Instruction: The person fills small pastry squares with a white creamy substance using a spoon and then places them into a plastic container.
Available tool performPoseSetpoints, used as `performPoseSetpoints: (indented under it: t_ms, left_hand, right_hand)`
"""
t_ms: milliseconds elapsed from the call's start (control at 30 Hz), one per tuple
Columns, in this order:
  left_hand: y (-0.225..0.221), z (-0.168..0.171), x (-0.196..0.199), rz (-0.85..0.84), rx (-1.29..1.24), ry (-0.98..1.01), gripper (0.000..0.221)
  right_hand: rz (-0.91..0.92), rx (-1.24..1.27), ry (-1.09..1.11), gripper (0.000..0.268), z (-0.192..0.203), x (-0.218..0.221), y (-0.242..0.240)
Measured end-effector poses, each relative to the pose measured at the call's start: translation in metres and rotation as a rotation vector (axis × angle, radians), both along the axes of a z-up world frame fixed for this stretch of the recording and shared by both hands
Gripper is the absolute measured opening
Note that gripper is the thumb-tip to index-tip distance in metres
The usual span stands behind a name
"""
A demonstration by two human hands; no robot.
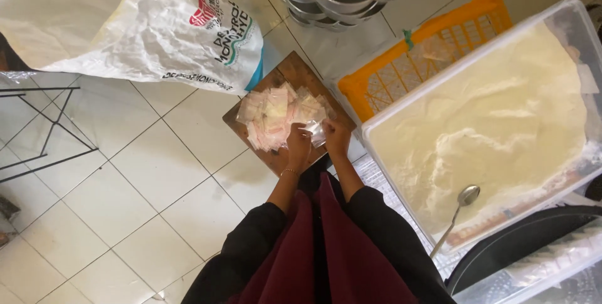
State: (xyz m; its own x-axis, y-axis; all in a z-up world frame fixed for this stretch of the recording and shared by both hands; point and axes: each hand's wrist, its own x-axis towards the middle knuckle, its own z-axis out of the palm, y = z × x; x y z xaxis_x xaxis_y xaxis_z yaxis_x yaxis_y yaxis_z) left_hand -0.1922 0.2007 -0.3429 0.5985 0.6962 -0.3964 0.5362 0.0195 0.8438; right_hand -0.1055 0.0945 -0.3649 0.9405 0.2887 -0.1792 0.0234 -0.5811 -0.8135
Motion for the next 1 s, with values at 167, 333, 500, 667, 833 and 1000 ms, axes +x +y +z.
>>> performPoseSetpoints:
  t_ms: [167,333,500,667,833,1000]
  left_hand:
    - [0.009,0.038,0.003,0.094,-0.124,-0.131,0.032]
    - [0.041,0.073,0.019,0.078,0.006,-0.246,0.032]
    - [0.067,0.173,0.032,-0.04,-0.165,-0.524,0.037]
    - [0.056,0.292,0.052,-0.176,-0.171,-0.636,0.031]
    - [0.025,0.374,0.075,-0.384,-0.232,-0.722,0.035]
    - [-0.025,0.367,0.096,-0.665,-0.052,-0.746,0.026]
  right_hand:
    - [0.016,0.083,0.019,0.023,0.069,-0.013,0.007]
    - [0.133,0.154,-0.204,0.032,0.167,-0.027,0.029]
    - [0.1,0.207,-0.175,0.024,0.26,-0.028,0.048]
    - [-0.012,0.282,-0.268,0.014,0.356,-0.017,0.039]
    - [-0.207,0.338,-0.262,0.015,0.396,-0.001,0.004]
    - [-0.329,0.3,-0.235,0.013,0.428,0.017,-0.061]
